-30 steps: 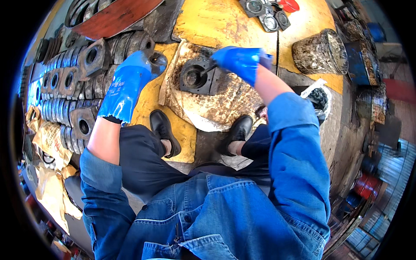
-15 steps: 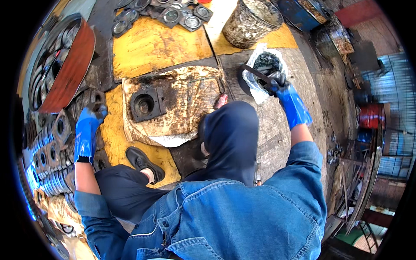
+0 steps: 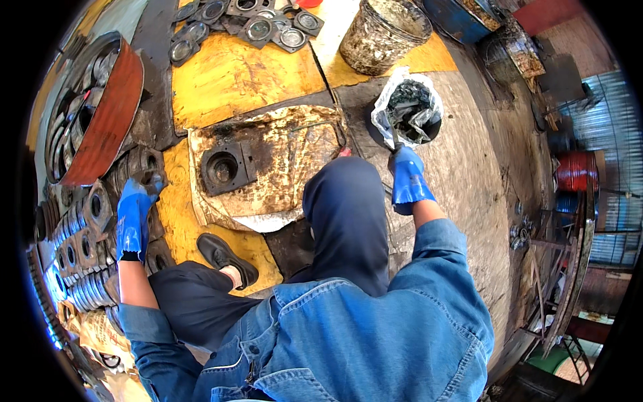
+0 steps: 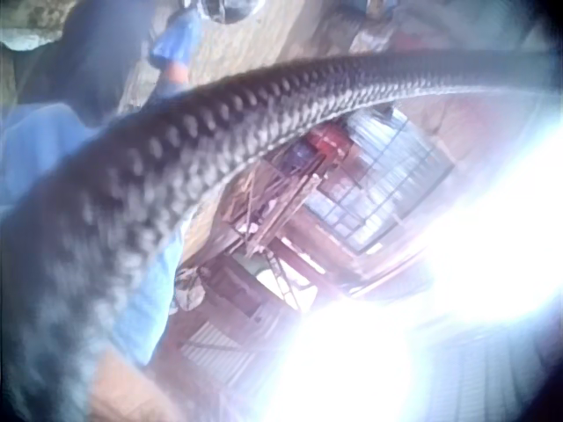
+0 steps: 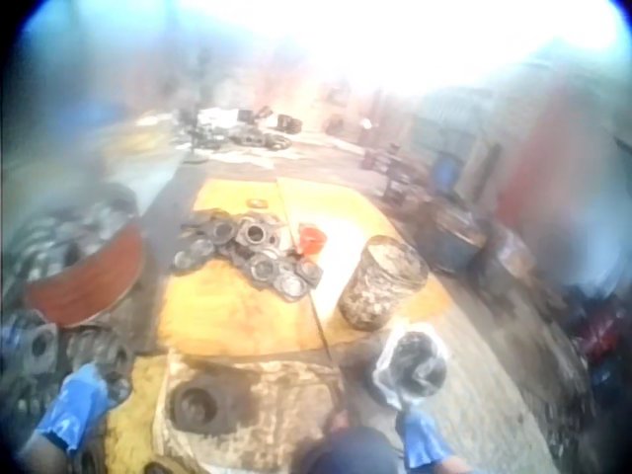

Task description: The person cleans metal parts by hand. They pick up individual metal components and use a small tool to scrape off thick grease from their surfaces before setting them down.

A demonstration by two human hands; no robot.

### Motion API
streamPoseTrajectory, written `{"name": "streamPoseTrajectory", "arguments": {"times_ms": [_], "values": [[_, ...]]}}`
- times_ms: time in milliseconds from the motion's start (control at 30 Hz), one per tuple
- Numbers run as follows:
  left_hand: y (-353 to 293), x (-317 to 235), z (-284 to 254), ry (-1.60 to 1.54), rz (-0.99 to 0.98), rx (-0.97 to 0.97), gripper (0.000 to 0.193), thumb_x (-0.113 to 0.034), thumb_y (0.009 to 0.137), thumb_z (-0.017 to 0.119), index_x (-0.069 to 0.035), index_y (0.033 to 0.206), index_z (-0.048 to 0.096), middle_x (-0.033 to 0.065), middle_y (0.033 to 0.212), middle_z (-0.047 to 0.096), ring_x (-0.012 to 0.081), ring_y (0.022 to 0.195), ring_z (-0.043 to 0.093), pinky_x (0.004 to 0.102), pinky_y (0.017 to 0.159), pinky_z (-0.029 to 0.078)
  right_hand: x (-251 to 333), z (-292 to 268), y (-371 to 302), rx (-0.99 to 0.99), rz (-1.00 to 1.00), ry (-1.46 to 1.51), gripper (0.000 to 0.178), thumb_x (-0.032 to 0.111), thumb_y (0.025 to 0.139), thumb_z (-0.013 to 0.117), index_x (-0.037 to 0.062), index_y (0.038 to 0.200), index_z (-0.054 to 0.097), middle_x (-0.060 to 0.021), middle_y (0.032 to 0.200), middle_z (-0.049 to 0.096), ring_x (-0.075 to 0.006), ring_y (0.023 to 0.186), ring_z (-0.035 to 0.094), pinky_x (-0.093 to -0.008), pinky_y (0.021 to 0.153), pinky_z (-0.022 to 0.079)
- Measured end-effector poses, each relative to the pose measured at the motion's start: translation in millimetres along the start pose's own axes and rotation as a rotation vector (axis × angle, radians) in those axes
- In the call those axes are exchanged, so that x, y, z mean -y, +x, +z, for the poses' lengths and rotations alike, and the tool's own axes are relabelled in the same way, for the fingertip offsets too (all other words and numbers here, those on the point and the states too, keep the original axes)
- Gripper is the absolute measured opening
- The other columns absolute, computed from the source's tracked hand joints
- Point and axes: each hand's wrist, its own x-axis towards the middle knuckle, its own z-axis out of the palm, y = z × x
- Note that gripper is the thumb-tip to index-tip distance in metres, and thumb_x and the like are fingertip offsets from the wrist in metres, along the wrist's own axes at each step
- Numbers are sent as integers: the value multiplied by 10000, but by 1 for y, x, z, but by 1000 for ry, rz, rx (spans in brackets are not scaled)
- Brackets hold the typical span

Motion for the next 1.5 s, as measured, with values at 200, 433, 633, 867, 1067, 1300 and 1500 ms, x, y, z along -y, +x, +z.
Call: {"name": "streamPoseTrajectory", "arguments": {"times_ms": [200, 433, 633, 867, 1067, 1300, 1500], "values": [[18, 13, 14, 162, 118, -107, 278, -240, 807, 642, -48, 1006, 664, 169, 892, 680, 302, 779, 633, 387, 716, 493, -37, -55, 63, 240, -105, 398, 174, 176, 846, 607, 67, 979, 629, -105, 821, 631, -240, 700, 577, -399, 612, 498], [10, -18, -10, 200, -111, 76, 317, -312, 759, 631, -118, 1006, 673, 179, 981, 660, 349, 900, 626, 390, 784, 493, 228, -176, -61, 433, -419, 1056, 173, 84, 862, 616, 4, 1012, 646, -95, 830, 650, -169, 782, 613, -304, 659, 511], [-12, -24, -36, 215, -131, 37, 383, -404, 835, 554, -103, 1042, 669, 172, 1077, 638, 355, 987, 607, 438, 848, 504, 363, -57, -97, 862, -534, 733, 137, 30, 841, 583, 4, 946, 668, -64, 760, 629, -125, 677, 541, -301, 555, 450], [-2, -29, -33, 186, -158, 188, 370, -345, 788, 652, -158, 1107, 655, 141, 1104, 640, 327, 1019, 606, 409, 869, 494, 405, 28, -79, 792, -559, 663, 61, -6, 806, 587, 20, 810, 642, -58, 688, 595, -146, 609, 522, -299, 527, 437], [-1, -37, -37, 151, -145, 200, 399, -350, 750, 686, -165, 1102, 661, 139, 1087, 650, 325, 1006, 614, 405, 854, 500, 434, 91, -36, 828, -653, 1171, 124, -51, 768, 583, 36, 683, 605, -76, 632, 568, -181, 577, 528, -296, 526, 437], [0, -22, -28, 86, -114, 158, 403, -357, 738, 690, -177, 1097, 665, 139, 1064, 658, 317, 1000, 619, 397, 850, 498, 460, 82, -59, 298, -1469, 199, 141, 102, 820, 548, 66, 779, 678, -95, 806, 675, -231, 702, 636, -325, 630, 493], [-4, -38, -33, 153, -173, 156, 393, -338, 741, 686, -181, 1101, 662, 134, 1064, 659, 317, 988, 624, 393, 846, 496, 440, 41, -79, 393, -1470, -50, 197, 132, 866, 477, 43, 926, 641, -112, 851, 650, -225, 741, 586, -344, 663, 454]]}}
